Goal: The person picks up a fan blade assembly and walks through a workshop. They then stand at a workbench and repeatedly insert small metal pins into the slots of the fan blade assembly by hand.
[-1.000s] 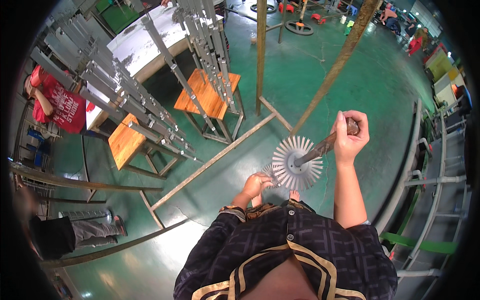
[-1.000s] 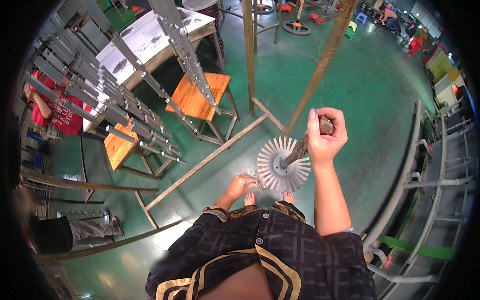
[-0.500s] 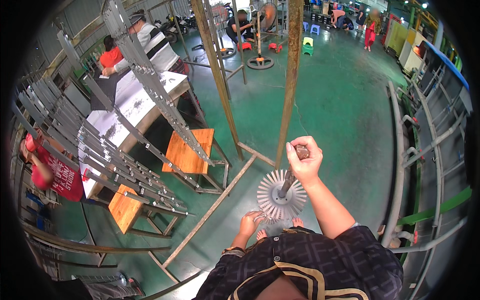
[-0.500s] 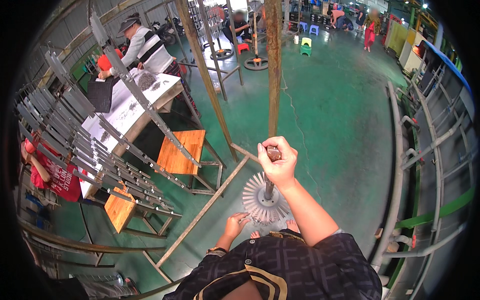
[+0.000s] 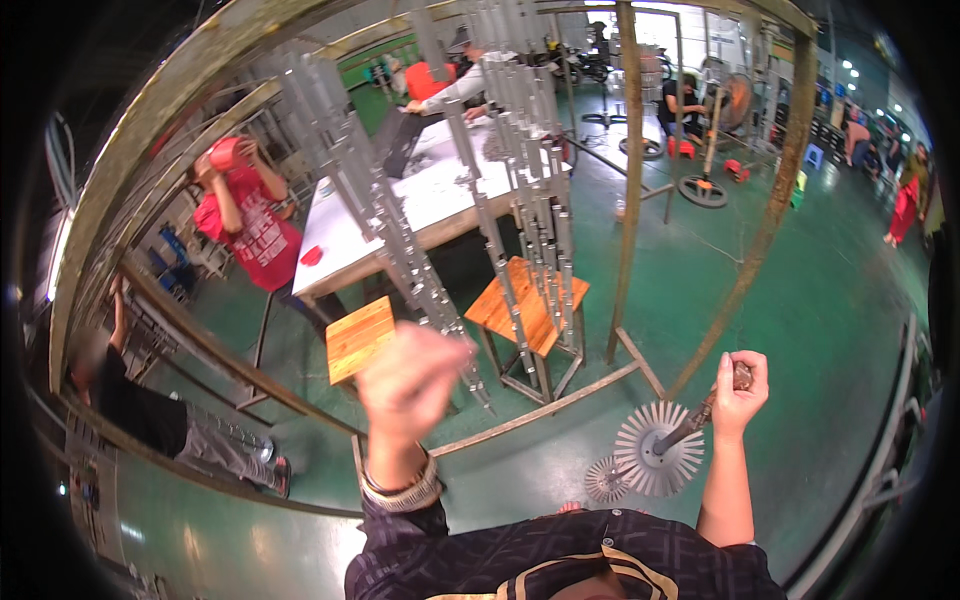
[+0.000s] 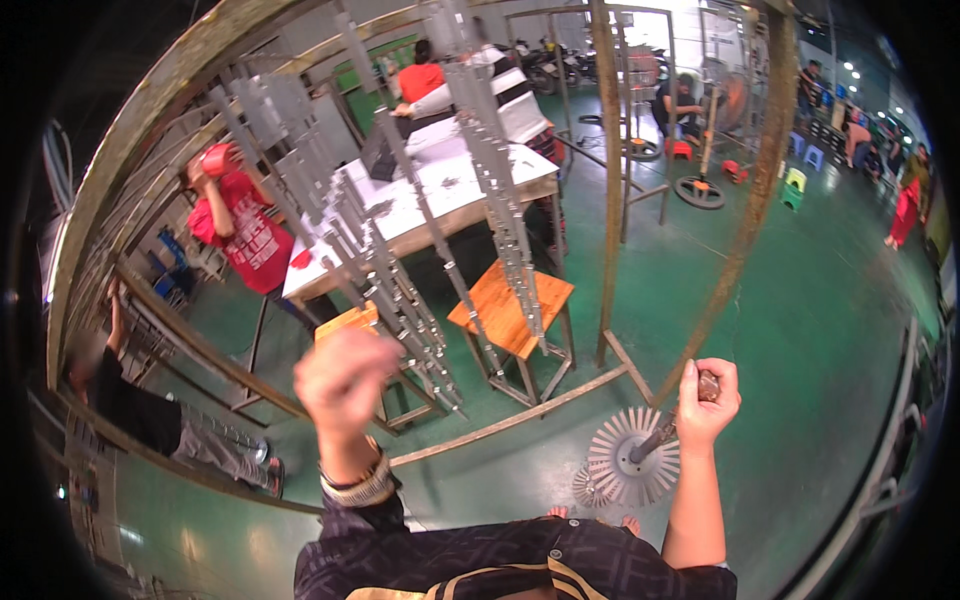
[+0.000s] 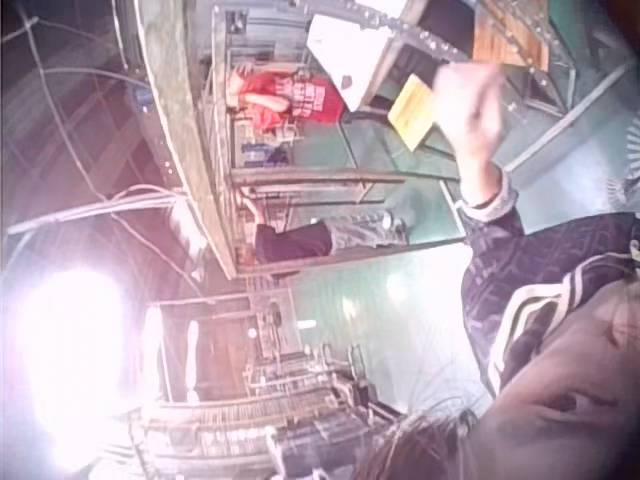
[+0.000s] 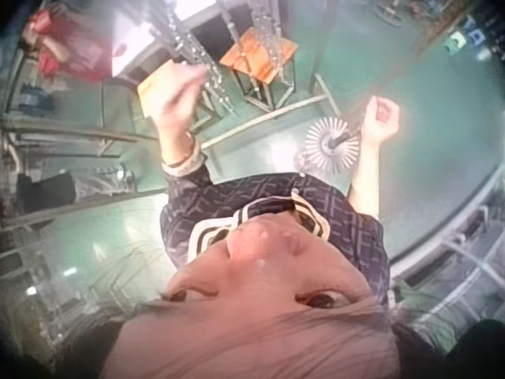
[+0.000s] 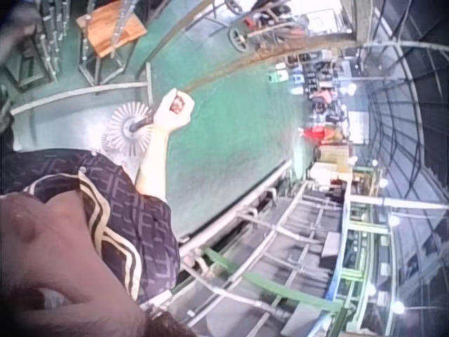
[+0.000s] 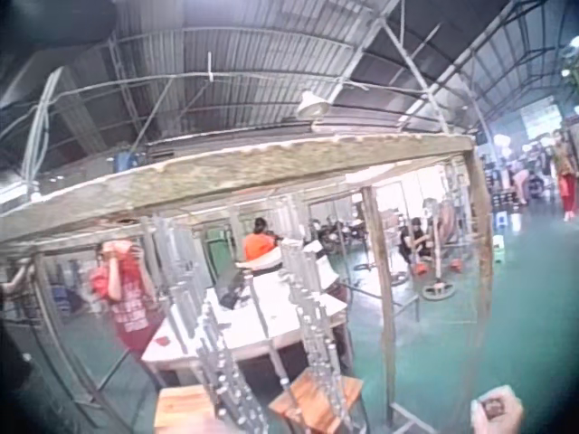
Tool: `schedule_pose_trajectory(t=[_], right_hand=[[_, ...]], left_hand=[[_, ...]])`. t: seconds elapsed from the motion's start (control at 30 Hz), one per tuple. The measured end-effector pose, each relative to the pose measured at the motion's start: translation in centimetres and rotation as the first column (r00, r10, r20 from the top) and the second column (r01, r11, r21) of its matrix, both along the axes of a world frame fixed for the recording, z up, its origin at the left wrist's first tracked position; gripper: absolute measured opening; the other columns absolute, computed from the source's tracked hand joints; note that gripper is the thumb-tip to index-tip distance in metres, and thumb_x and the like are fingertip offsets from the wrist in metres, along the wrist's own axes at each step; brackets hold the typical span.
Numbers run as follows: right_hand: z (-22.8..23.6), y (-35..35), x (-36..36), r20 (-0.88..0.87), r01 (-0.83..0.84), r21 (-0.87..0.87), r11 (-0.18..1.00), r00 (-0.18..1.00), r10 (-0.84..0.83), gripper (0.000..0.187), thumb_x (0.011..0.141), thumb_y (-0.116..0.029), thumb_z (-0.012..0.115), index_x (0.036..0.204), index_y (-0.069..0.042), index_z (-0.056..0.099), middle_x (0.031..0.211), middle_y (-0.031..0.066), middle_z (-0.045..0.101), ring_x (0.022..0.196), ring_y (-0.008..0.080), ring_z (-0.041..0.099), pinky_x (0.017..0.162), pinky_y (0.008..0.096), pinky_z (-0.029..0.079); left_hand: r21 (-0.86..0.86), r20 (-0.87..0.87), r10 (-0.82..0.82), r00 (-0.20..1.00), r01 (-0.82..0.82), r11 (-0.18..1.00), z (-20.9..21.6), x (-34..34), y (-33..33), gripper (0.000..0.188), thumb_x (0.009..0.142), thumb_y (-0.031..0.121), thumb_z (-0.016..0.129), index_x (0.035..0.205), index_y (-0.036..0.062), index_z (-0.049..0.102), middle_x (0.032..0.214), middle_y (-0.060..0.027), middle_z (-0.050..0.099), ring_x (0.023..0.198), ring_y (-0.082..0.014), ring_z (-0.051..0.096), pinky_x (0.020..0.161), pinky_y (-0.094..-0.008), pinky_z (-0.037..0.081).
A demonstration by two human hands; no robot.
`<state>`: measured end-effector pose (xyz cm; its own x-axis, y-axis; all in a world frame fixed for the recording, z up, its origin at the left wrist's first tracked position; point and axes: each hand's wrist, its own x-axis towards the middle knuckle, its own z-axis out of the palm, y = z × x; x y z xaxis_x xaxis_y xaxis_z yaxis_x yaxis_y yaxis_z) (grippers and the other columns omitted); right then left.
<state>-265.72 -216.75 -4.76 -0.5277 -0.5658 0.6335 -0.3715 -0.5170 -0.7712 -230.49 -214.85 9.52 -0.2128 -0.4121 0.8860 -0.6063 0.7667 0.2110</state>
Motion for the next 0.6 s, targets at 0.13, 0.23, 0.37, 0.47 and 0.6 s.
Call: schedule_pose_trajectory(t=[0.13,0.23,0.37,0.47,0.6], right_hand=[[1.1,-0.2,1.2,-0.012,-0.028,-0.045,0.999,1.0,0.027,0.012,0.078,0.001,0.061,0.077,-0.005,0.051,0.061,-0.0048,0.045,0.049,0.0011,0.037,0.044,0.0171,0.028],[0.6,-0.3,0.8,-0.044,-0.016,-0.043,0.999,0.999,0.014,0.011,0.078,0.002,0.061,0.077,-0.005,0.051,0.061,-0.0045,0.046,0.049,0.0009,0.038,0.044,0.0169,0.028],[0.7,-0.1,0.9,-0.001,-0.051,-0.04,0.998,0.999,0.051,0.012,0.078,0.003,0.061,0.077,-0.004,0.052,0.06,-0.0045,0.047,0.049,0.0006,0.038,0.044,0.0169,0.029],[0.6,0.2,0.3,-0.001,-0.04,-0.043,0.998,0.999,0.04,0.013,0.076,0.005,0.061,0.077,-0.004,0.052,0.059,-0.0047,0.047,0.049,-0.0003,0.038,0.044,0.016,0.029],[1.3,0.2,0.9,0.037,-0.065,-0.065,0.996,0.997,0.067,0.014,0.074,0.007,0.062,0.078,-0.003,0.053,0.061,-0.0032,0.051,0.051,-0.0007,0.043,0.045,0.0153,0.032]], left_hand=[[-0.301,-0.387,0.182,0.904,-0.31,0.902,7.6,2.8,-0.7,0.011,0.074,-0.008,0.061,0.084,-0.0064,0.063,0.073,-0.0078,0.063,0.066,-0.0124,0.057,0.064,-0.0267,0.046],[-0.285,-0.464,0.217,0.859,-0.376,0.882,12.6,3.9,-2.6,0.02,0.076,0.006,0.067,0.093,-0.0037,0.064,0.08,-0.0081,0.064,0.07,-0.0087,0.058,0.067,-0.0247,0.047],[-0.199,-0.421,0.409,0.809,-0.523,0.829,16.5,3.5,-4.6,0.033,0.074,0.024,0.072,0.095,-0.0012,0.065,0.077,-0.007,0.066,0.068,-0.0095,0.06,0.066,-0.0245,0.047],[-0.177,-0.364,0.594,0.717,-0.679,0.712,17.8,1.7,-5.2,0.035,0.074,0.031,0.072,0.09,-0.0005,0.067,0.078,-0.0073,0.067,0.068,-0.0097,0.06,0.064,-0.0223,0.046],[-0.213,-0.337,0.672,0.66,-0.748,0.628,18.2,2.7,-6.8,0.034,0.075,0.035,0.068,0.086,0.0027,0.068,0.072,-0.0042,0.067,0.064,-0.0093,0.06,0.062,-0.0236,0.046]])
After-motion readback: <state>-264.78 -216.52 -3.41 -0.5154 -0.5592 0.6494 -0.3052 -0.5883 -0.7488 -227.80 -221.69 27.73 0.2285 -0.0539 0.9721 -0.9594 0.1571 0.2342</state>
